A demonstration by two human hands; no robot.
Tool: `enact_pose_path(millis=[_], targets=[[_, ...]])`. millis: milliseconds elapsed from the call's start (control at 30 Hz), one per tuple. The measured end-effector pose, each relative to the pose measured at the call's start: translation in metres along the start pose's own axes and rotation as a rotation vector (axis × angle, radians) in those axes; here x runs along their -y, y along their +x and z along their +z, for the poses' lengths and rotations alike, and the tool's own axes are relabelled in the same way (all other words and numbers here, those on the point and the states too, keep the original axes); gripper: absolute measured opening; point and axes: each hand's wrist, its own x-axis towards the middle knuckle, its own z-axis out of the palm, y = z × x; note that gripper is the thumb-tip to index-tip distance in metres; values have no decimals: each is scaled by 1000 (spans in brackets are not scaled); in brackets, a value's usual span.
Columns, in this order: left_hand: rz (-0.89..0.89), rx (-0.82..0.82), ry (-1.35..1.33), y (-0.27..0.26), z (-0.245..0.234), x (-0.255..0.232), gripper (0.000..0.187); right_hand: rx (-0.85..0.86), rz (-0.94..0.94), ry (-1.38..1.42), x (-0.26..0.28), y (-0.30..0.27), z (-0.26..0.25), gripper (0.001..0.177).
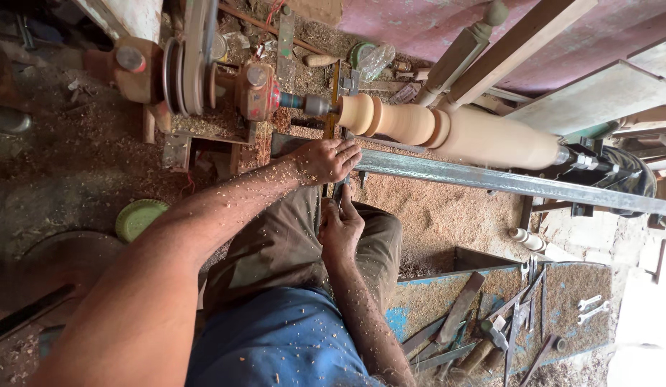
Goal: The person uses a chisel to shape a rotating wooden piece on a lathe, creating decorative ridges while wood shavings fall to the floor. The person briefly moves to a table to handle various tools, including a file and a hammer, before returning to continue carving the wood.
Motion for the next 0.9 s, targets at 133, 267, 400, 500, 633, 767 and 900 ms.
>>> enact_pose_path(millis=[133,267,400,500,633,767,900], targets=[[-15,-5,-1,1,-1,1,35,9,-19,-2,3,2,3,56],[-55,-36,-32,-4,4,-4,34,25,-25,-45,1,6,-10,57],[-72,-74,0,-3,10,-3,32,76,-119,-165,-7,21,-27,56],[-68,-48,-26,-4,5,-1,32,153,-141,-144,-7,28,-37,55],[-83,-62,-30,-3,3,-3,32,153,-38,-217,3,32,-46,56],[-61,-66,5,-4,9,1,31,200,-34,-256,13,40,-55,55],[-50,-65,29,-5,9,1,32,223,-45,-337,26,43,-60,53]])
